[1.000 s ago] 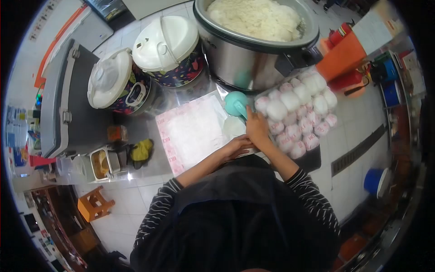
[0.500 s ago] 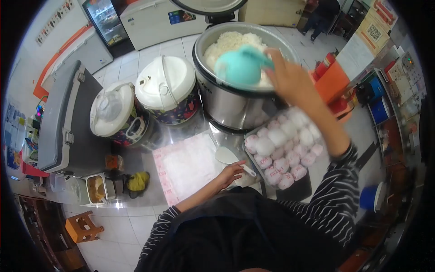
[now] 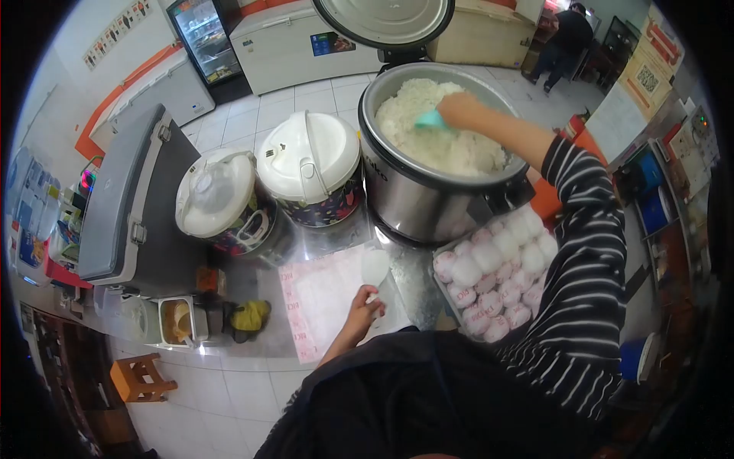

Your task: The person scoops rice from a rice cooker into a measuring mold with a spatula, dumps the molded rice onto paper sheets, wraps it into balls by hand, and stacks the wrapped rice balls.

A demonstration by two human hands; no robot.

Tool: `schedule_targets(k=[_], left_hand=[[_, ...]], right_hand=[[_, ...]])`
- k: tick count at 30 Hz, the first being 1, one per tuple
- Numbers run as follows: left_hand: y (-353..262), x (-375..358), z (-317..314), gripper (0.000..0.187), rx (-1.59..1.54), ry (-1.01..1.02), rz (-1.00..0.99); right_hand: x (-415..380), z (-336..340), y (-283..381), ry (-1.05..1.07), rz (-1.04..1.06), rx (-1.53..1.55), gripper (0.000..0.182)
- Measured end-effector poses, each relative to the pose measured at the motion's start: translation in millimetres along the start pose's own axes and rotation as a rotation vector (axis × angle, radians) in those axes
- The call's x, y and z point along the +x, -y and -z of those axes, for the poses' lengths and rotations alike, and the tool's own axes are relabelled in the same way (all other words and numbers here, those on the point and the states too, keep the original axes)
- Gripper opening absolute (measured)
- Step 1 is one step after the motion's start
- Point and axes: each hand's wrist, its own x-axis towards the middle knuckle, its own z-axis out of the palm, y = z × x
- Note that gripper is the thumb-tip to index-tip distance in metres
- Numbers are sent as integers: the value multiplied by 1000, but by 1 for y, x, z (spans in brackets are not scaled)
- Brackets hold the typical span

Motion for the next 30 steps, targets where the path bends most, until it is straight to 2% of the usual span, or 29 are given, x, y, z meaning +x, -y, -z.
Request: schedule_targets(k=[3, 5, 8, 11, 15, 18, 21, 23, 25, 27, 29, 30], left_hand=[[-7, -21, 9, 29, -212, -197, 4], [-23, -41, 6, 28, -171, -247, -32], [-28, -53, 17, 34, -109, -297, -65], [-41, -65, 33, 30, -30, -202, -128], [-68, -69, 43, 32, 18, -274, -162], [-100, -58, 25, 30, 129, -203, -310], [-138, -41, 5, 30, 277, -153, -428], [-170, -40, -15, 29, 300, -105, -449], [-199, -37, -34, 29, 299, -108, -460], [-219, -30, -44, 29, 281, 13, -470], [-238, -19, -63, 28, 247, 8, -451], [-247, -11, -70, 28, 277, 51, -443]], right_hand=[[-16, 12, 6, 112, 99, 41, 17], [-39, 18, 10, 272, 161, 147, 17], [-80, 45, 13, 226, 83, 226, 18], [-99, 53, -8, 205, 152, 337, 22], [-94, 42, -18, 176, 205, 428, 27], [-90, 18, -17, 183, 204, 515, 29], [-98, 20, -34, 82, 310, 558, 31], [-100, 32, -43, 415, 141, 751, 32], [-98, 30, -51, 416, 147, 821, 31], [-96, 21, -59, 421, 156, 898, 30], [-91, 13, -71, 488, 125, 1141, 27], [-90, 13, -75, 490, 6, 1210, 26]])
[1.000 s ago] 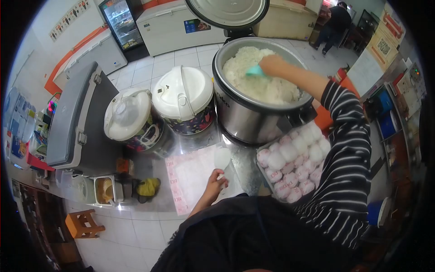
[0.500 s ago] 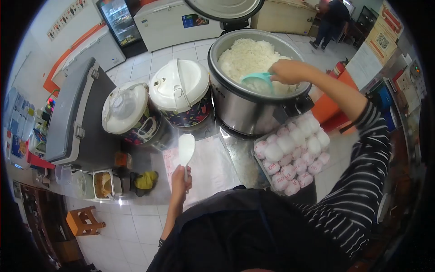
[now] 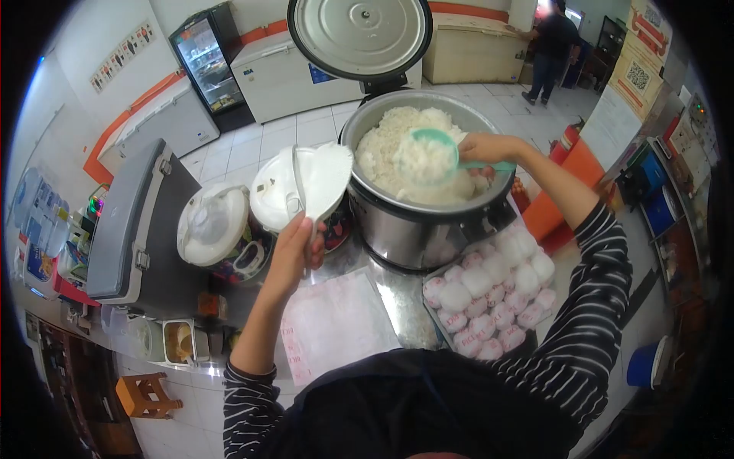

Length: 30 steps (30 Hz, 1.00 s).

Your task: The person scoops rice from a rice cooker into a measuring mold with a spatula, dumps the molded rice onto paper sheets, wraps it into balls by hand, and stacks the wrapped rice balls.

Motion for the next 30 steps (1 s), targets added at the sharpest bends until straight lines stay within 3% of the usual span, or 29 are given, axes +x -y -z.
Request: schedule_targets(k=[1, 3, 5, 10, 12, 15, 25, 27, 30], left_hand=[[-6, 11, -6, 27, 17, 47, 3], [-18, 37, -24, 27, 23, 72, 16], [-22, 68, -38, 31, 105, 233, 65], [-27, 121, -73, 31, 327, 317, 72], [-34, 133, -78, 30, 429, 364, 129], [-44, 144, -77, 28, 435, 485, 307], [-44, 136, -85, 32, 444, 462, 236], [-41, 137, -86, 30, 402, 464, 267], [-42, 138, -94, 27, 316, 456, 328]], right_hand=[[2, 7, -2, -4, 6, -4, 26], [5, 18, -9, 39, -46, 416, 28], [9, 22, -12, 1, -45, 433, 29], [3, 17, -5, -45, -25, 507, 32], [-3, 10, -1, -249, -7, 327, 38], [-14, -1, 2, -286, 69, 184, 44], [-25, -21, 16, -448, 52, -160, 31], [-11, -22, -7, -654, 381, -479, 31], [-1, -22, -22, -745, 463, -536, 34]])
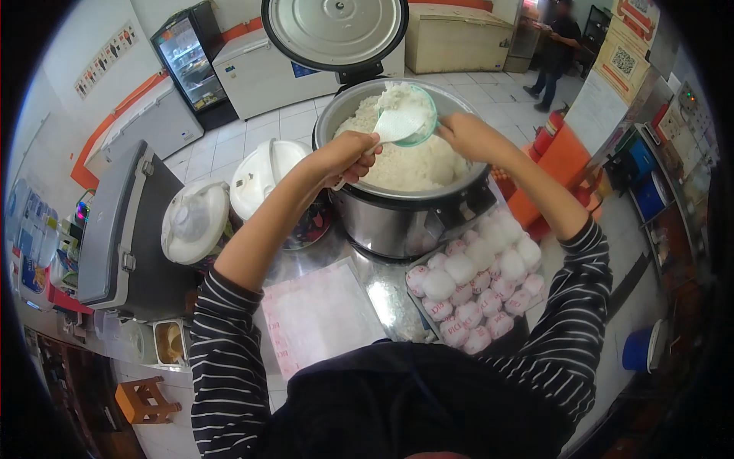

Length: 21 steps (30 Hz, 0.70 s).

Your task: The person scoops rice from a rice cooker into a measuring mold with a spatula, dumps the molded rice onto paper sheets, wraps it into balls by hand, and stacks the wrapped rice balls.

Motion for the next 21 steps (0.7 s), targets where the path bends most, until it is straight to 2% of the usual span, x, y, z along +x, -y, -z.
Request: schedule_targets(k=[1, 3, 4, 6, 7, 10, 12, 15, 17, 18, 20, 21], left_hand=[[-2, 0, -2, 25, -52, 1, 18], [-2, 3, -3, 23, -95, 31, 19], [1, 6, -2, 22, -192, 65, -14], [-4, 6, -4, 20, -387, 118, -64], [-6, 9, -2, 20, -383, 122, -68], [-9, 17, 5, 17, -717, 296, -7], [-10, 23, 12, 18, -770, 293, -9], [-15, 28, 23, 17, -810, 271, 9], [-17, 30, 26, 23, -184, -106, 23], [-15, 33, 30, 24, 281, -223, -50], [0, 48, 35, 16, 1752, -628, -488], [-3, 48, 32, 15, 1944, -607, -524]], right_hand=[[-3, 10, 16, 4, -4, 0, 34], [-8, 31, 45, 152, -282, 249, 34], [-9, 30, 43, 154, -286, 249, 34], [-8, 27, 31, 298, -483, 540, 32], [-8, 27, 27, 292, -484, 536, 32], [-12, 34, 17, 272, -591, 681, 29], [-18, 40, 10, 287, -732, 778, 28], [-31, 52, -3, 297, -761, 783, 27], [-39, 55, -5, 273, -803, 777, 25], [-44, 55, -4, 250, -838, 772, 24], [-53, 55, -5, 235, -841, 870, 22], [-57, 53, -5, 201, -844, 971, 21]])
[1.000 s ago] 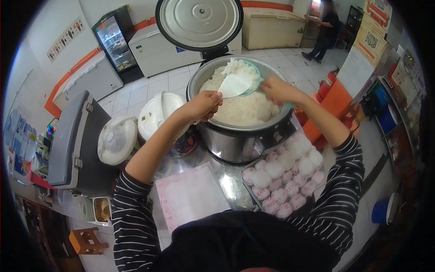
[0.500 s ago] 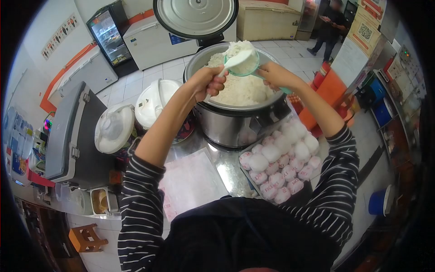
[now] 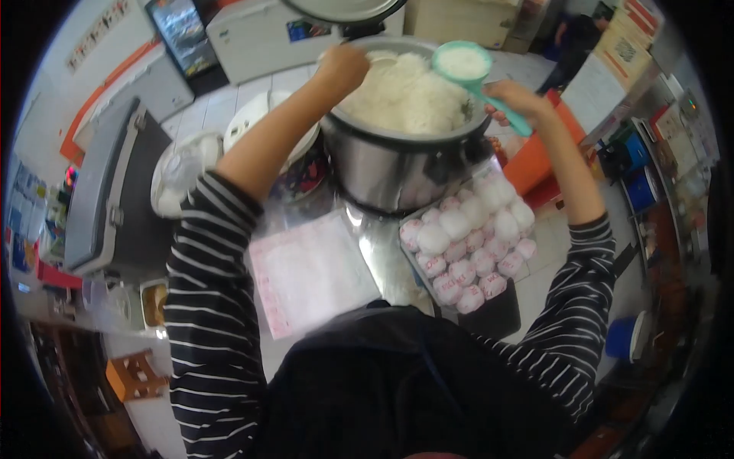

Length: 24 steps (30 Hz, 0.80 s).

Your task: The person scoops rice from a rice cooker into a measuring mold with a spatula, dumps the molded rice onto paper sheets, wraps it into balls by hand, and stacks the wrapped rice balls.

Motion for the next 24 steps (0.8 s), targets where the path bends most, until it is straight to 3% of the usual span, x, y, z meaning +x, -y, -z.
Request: schedule_targets(k=[1, 4, 6, 8, 10, 12, 15, 18, 20, 22, 24], left_hand=[[-2, -2, 13, 13, 161, 0, -96], [12, -22, 30, 14, 197, -193, -6], [15, -49, 50, 23, -169, -219, 314], [11, -105, 89, 27, -398, -273, 440], [6, -166, 91, 29, -574, -479, 516], [-3, -235, 84, 21, -735, -494, 593], [-24, -326, 73, 29, -1097, -392, 884], [-49, -405, 57, 29, -1224, -309, 1175], [-69, -438, 58, 30, -1330, -265, 1369], [-91, -457, 69, 30, -1397, -263, 1468], [-105, -473, 70, 31, -1468, -254, 1563]], right_hand=[[-4, -1, -5, 47, 36, 53, 21], [-38, -35, 0, 165, 102, 137, 24], [-60, -68, -12, 254, 163, 236, 27], [-81, -115, -32, 380, 221, 302, 27], [-96, -168, -65, 501, 104, 498, 28], [-97, -219, -94, 637, -202, 768, 29], [-78, -284, -146, 722, -380, 892, 43], [-72, -337, -178, 597, -284, 663, 51], [-71, -363, -196, 498, -19, 182, 53], [-77, -383, -226, 338, 426, -159, 53], [-88, -395, -249, 251, 821, -1075, 60]])
